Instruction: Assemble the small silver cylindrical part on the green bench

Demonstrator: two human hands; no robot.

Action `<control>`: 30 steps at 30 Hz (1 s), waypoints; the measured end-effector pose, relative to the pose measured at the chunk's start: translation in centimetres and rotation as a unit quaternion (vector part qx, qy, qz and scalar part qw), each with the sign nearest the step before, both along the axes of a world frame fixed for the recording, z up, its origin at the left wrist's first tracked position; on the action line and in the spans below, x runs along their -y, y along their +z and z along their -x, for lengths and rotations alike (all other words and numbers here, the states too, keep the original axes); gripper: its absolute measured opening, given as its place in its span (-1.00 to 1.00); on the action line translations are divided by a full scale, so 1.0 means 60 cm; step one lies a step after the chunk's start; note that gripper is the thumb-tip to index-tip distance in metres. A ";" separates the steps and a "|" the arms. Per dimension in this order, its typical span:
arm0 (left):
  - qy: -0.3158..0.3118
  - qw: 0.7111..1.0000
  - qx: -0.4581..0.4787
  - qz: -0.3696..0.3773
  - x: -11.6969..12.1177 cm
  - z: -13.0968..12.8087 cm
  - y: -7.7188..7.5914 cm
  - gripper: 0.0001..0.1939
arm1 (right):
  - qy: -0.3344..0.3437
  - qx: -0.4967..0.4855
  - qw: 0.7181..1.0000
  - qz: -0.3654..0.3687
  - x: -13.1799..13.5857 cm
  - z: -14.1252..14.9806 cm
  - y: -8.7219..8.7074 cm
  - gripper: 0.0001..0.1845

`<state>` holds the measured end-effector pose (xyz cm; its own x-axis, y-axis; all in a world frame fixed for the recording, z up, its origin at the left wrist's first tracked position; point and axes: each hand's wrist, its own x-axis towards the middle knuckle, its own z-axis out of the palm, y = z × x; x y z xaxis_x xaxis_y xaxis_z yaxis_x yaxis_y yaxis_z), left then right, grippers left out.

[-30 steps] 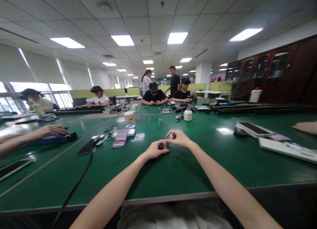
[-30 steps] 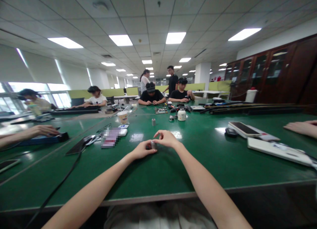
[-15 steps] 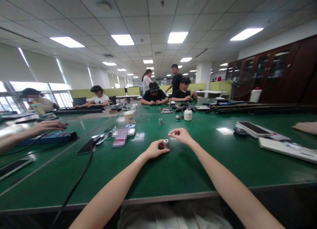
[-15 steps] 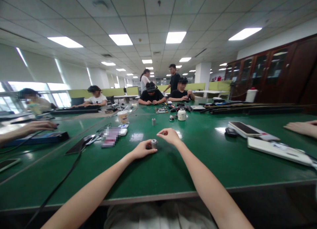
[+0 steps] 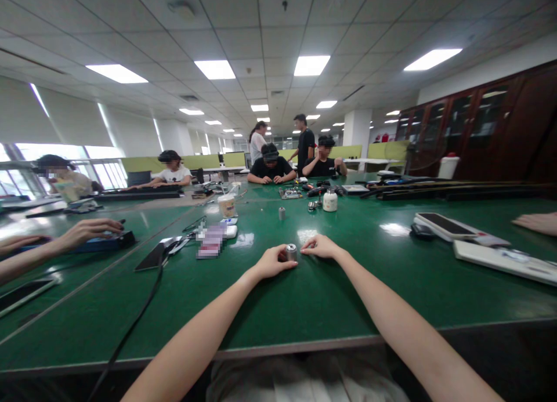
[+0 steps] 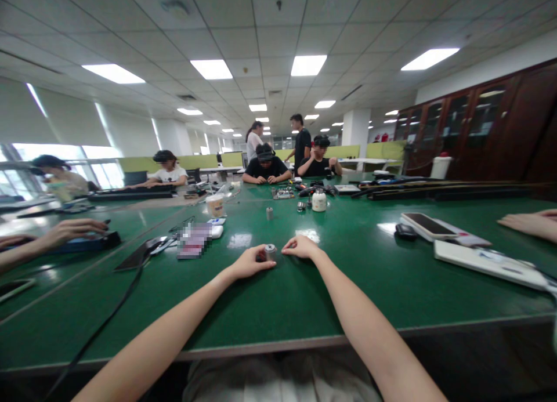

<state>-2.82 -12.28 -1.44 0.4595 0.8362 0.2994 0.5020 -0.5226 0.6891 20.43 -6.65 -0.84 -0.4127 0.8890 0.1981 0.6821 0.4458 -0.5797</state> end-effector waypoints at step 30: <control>-0.010 1.000 0.003 -0.007 0.000 -0.001 0.000 -0.44 | 0.009 -0.024 0.992 -0.125 0.078 0.068 0.066 -0.72</control>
<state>-2.78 -12.27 -1.46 0.4737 0.8229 0.3137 0.4874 -0.5416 0.6849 16.35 -11.31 3.15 -0.4125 0.8023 0.4315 0.6466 0.5915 -0.4817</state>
